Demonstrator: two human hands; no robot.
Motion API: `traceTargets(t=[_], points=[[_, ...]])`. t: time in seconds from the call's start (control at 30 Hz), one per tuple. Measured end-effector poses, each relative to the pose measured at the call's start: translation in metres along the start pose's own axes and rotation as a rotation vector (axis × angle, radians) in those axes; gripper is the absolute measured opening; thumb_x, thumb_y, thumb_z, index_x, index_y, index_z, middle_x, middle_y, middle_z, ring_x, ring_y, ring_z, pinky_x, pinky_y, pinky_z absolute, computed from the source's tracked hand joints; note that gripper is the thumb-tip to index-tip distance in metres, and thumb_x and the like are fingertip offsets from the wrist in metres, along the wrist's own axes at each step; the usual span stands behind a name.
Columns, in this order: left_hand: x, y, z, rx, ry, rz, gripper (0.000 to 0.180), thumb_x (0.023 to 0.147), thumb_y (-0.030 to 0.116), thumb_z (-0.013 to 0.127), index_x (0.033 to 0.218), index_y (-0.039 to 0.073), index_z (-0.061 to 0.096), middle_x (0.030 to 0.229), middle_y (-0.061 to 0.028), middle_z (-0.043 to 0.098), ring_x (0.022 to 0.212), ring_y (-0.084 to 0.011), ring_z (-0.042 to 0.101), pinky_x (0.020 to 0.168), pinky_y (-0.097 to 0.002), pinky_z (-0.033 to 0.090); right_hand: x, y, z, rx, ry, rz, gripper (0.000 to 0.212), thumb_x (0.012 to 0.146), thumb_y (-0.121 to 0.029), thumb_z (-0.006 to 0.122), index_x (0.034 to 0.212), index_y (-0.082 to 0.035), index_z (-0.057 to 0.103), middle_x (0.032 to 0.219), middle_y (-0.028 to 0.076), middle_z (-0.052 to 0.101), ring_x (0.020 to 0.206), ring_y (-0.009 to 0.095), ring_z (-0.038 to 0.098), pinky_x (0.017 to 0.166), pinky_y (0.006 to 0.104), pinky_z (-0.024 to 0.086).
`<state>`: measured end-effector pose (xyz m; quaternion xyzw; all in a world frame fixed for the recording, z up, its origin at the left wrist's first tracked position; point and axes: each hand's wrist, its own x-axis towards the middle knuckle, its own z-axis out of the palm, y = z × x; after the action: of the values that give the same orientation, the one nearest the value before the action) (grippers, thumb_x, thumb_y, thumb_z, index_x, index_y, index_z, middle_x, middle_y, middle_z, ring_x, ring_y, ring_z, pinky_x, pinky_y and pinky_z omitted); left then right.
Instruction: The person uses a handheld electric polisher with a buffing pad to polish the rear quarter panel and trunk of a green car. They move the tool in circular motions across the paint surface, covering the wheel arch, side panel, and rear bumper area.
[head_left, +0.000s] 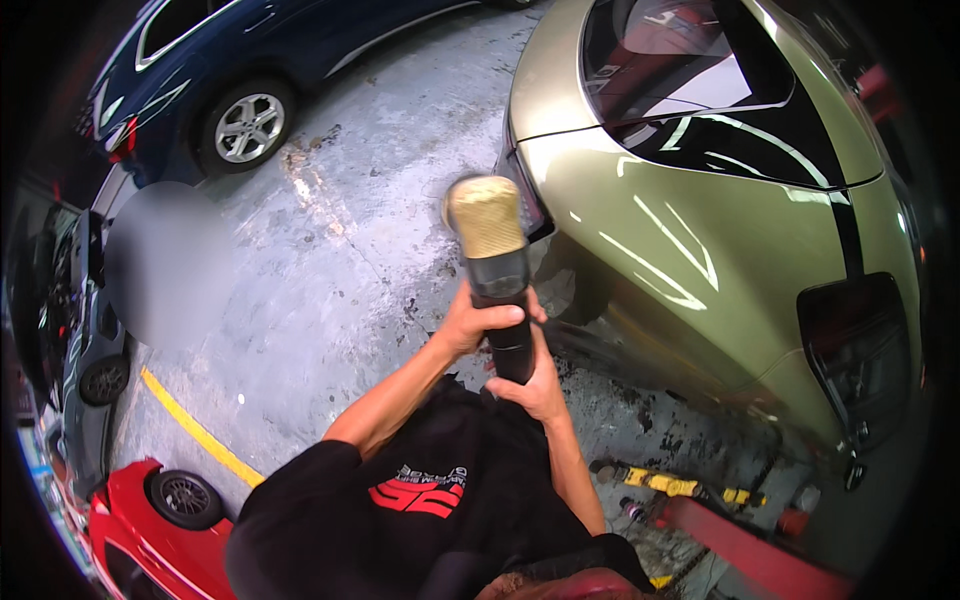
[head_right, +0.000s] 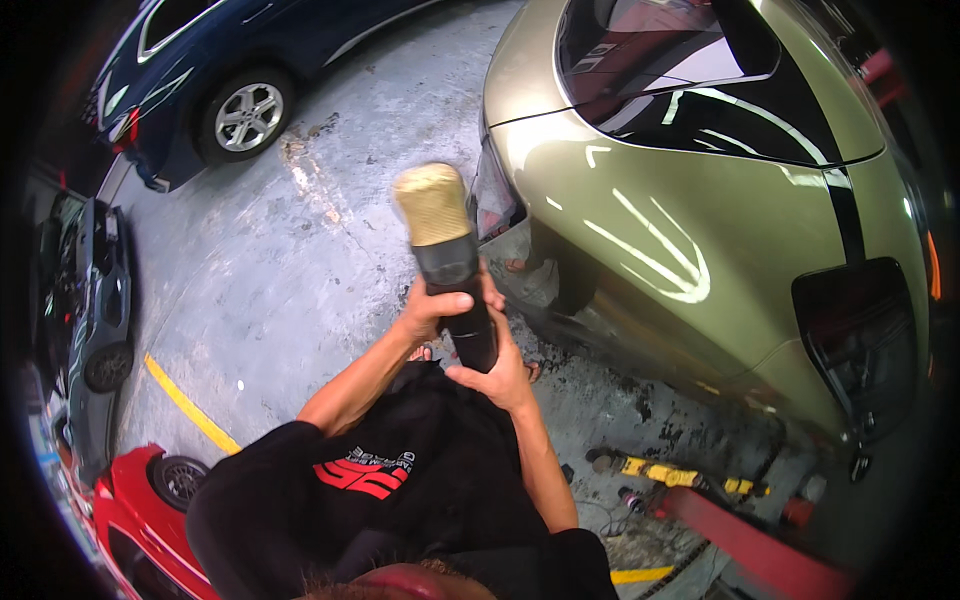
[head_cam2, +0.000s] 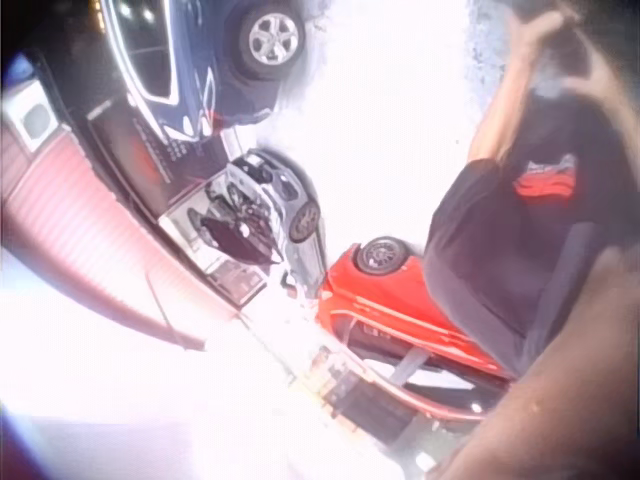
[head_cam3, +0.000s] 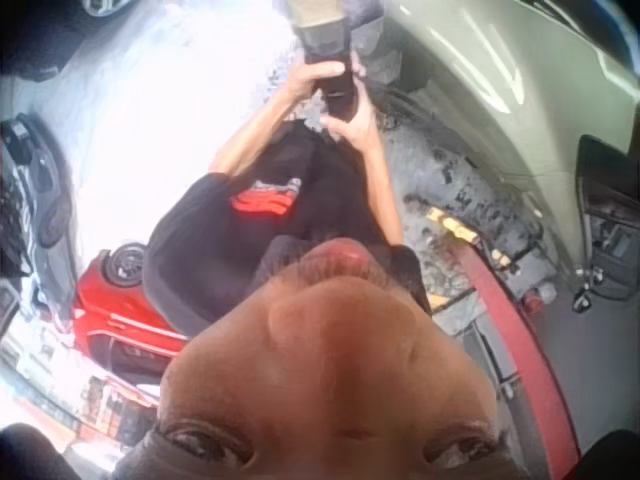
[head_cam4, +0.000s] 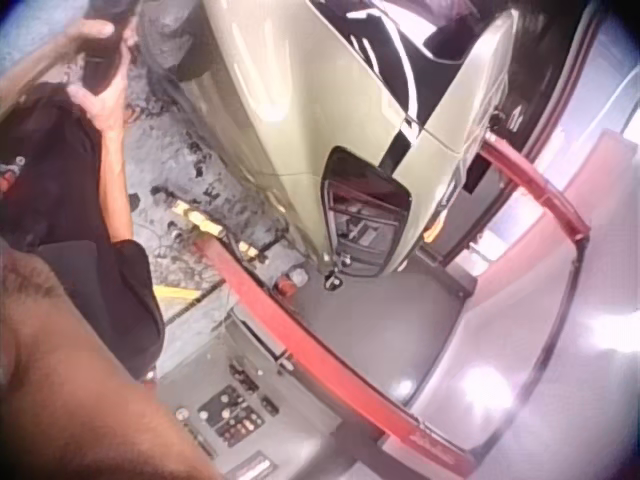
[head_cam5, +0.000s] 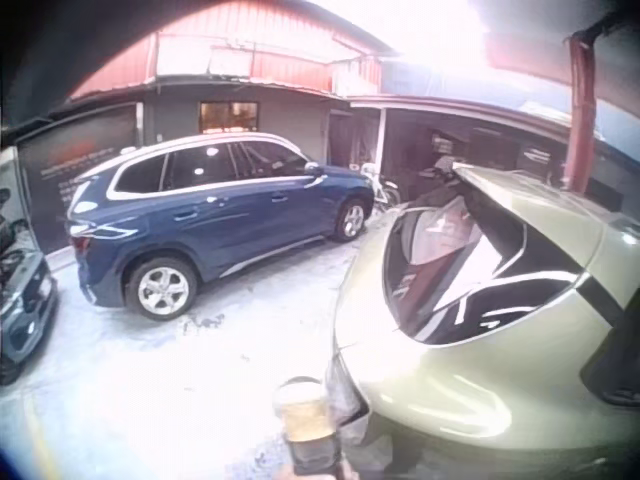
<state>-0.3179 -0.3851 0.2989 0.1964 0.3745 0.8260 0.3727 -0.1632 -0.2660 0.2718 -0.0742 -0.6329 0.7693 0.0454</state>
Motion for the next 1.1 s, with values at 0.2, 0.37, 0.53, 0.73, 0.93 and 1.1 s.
traceTargets(t=[0.2, 0.37, 0.53, 0.73, 0.93, 1.1], points=[[-0.038, 0.129, -0.064, -0.055, 0.059, 0.287, 0.071, 0.08, 0.034, 0.089, 0.133, 0.004, 0.053, 0.096, -0.0138, 0.067, 0.094, -0.0318, 0.074, 0.09, -0.0466, 0.061, 0.006, 0.119, 0.062, -0.33, 0.16, 0.244, 0.026, 0.096, 0.001, 0.079, 0.122, -0.001, 0.076, 0.089, 0.005, 0.076, 0.085, 0.014, 0.073, 0.078, 0.0331, 0.059], [-0.076, 0.232, -0.104, -0.13, -0.019, 0.567, 0.073, 0.084, 0.046, 0.089, 0.128, 0.005, 0.047, 0.091, -0.007, 0.058, 0.079, -0.0222, 0.065, 0.08, -0.0401, 0.057, -0.003, 0.166, 0.059, -0.778, 0.306, 0.242, 0.019, 0.098, -0.004, 0.073, 0.116, -0.006, 0.08, 0.107, 0.018, 0.082, 0.095, 0.038, 0.079, 0.083, 0.0433, 0.061], [-0.125, 0.328, -0.156, -0.102, -0.211, 0.869, 0.081, 0.087, 0.048, 0.095, 0.129, 0.004, 0.042, 0.092, -0.0078, 0.063, 0.075, -0.0209, 0.068, 0.077, -0.0391, 0.059, -0.066, 0.216, 0.019, -1.051, 0.584, 0.306, 0.016, 0.103, -0.016, 0.07, 0.112, -0.011, 0.081, 0.113, 0.019, 0.077, 0.109, 0.043, 0.074, 0.094, 0.0508, 0.059], [-0.205, 0.431, -0.215, -0.062, -0.218, 0.928, 0.08, 0.078, 0.033, 0.102, 0.123, 0.007, 0.042, 0.087, 0.0001, 0.061, 0.071, -0.0139, 0.064, 0.077, -0.0313, 0.052, -0.137, 0.238, 0.038, -1.241, 0.956, 0.733, 0.027, 0.104, -0.035, 0.071, 0.114, -0.012, 0.082, 0.116, 0.026, 0.077, 0.11, 0.049, 0.074, 0.093, 0.0571, 0.059], [-0.197, 0.506, -0.27, -0.184, -0.252, 0.95, 0.076, 0.07, 0.029, 0.099, 0.119, 0.007, 0.046, 0.085, 0.0006, 0.06, 0.07, -0.0127, 0.062, 0.076, -0.0306, 0.05, -0.297, 0.303, 0.065, -1.21, 1.43, 0.851, 0.042, 0.108, -0.044, 0.067, 0.108, -0.005, 0.082, 0.099, 0.025, 0.08, 0.097, 0.05, 0.078, 0.086, 0.0596, 0.061], [-0.112, 0.498, -0.3, -0.069, -0.303, 0.736, 0.071, 0.076, 0.037, 0.092, 0.122, 0.004, 0.049, 0.086, -0.0016, 0.061, 0.071, -0.0154, 0.062, 0.074, -0.0327, 0.05, -0.403, 0.349, 0.154, -0.737, 1.668, 0.771, 0.054, 0.11, -0.055, 0.061, 0.106, -0.003, 0.077, 0.085, 0.019, 0.079, 0.068, 0.034, 0.078, 0.068, 0.0475, 0.061]])
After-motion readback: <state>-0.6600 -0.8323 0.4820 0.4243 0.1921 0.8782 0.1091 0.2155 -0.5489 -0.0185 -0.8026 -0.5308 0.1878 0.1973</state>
